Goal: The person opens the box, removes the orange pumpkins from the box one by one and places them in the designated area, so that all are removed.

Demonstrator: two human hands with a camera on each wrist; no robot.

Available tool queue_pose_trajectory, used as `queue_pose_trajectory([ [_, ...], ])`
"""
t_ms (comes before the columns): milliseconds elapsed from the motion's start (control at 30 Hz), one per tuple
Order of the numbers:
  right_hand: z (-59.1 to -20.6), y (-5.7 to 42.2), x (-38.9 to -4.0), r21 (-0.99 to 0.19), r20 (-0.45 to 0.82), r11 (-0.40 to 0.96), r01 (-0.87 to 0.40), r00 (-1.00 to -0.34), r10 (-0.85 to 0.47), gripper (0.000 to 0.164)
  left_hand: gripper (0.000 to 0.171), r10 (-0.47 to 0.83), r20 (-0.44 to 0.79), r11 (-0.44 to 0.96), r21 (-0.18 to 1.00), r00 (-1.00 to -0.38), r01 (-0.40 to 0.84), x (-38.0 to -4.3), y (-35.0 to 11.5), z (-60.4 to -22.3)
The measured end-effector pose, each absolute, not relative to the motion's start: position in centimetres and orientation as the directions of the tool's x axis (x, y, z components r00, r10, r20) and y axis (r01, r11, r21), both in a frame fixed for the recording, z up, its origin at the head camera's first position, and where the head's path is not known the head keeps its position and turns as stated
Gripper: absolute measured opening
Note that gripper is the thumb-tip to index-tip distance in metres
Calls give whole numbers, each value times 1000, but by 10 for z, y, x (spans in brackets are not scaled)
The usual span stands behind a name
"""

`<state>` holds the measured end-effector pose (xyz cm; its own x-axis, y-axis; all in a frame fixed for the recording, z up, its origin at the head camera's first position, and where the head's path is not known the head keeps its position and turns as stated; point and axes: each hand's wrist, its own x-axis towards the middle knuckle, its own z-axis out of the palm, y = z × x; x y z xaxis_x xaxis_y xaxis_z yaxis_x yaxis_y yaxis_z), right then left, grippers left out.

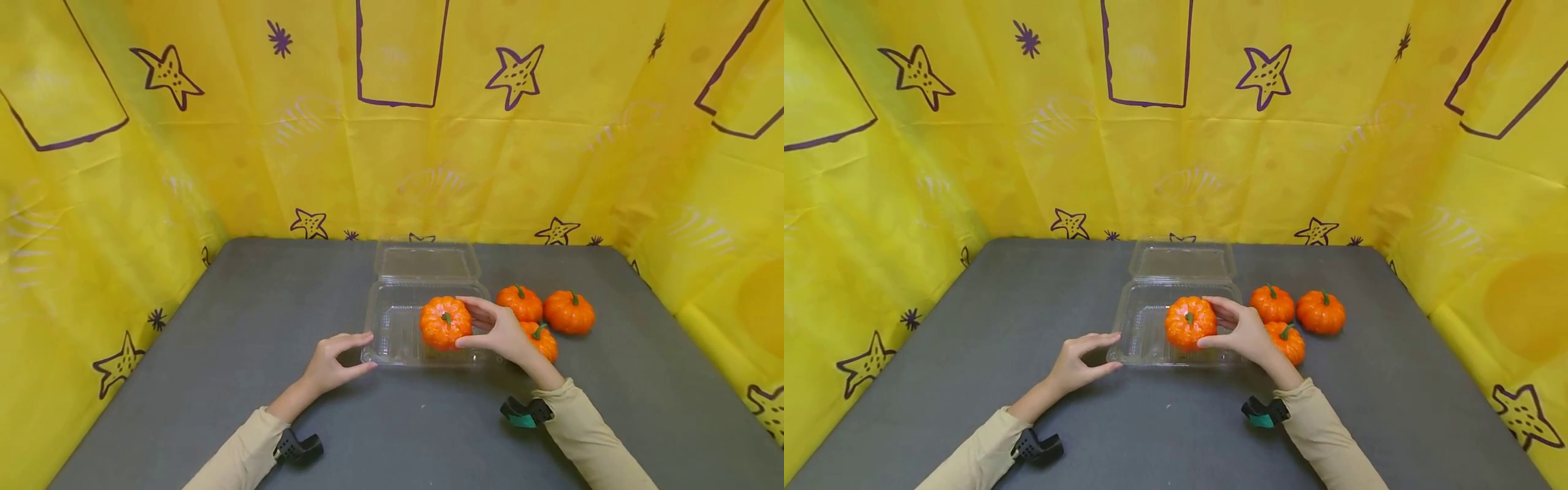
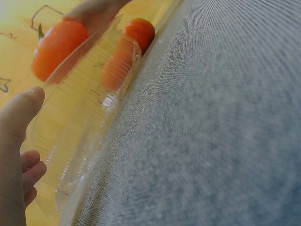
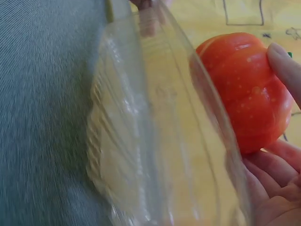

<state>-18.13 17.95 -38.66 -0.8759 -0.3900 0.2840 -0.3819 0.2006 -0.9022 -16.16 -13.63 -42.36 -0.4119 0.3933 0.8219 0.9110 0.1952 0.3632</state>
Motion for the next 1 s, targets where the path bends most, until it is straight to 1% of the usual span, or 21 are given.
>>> queue_pose_trajectory([
  [100,-384,193,-176,-909,277,199,-367,-887,-369,67,39,390,825,192,362,-410,912,-162,-136,-423],
  [233,-378,211,-168,-904,271,238,-354,-908,-320,66,40,393,826,186,358,-403,915,-163,-135,-425],
  [433,-368,234,-160,-853,296,354,-384,-914,-279,65,40,385,829,194,358,-406,914,-173,-139,-444],
  [533,-362,246,-157,-831,255,427,-356,-927,-276,66,41,378,832,210,350,-406,913,-179,-142,-454],
  [633,-356,258,-158,-827,202,467,-313,-941,-273,67,42,368,833,222,353,-414,909,-182,-144,-459],
  [800,-349,280,-161,-841,184,446,-307,-936,-299,64,41,365,824,225,373,-433,900,-183,-144,-459],
  [1000,-352,303,-163,-843,199,413,-344,-914,-354,63,40,360,831,222,365,-424,904,-178,-142,-453],
])
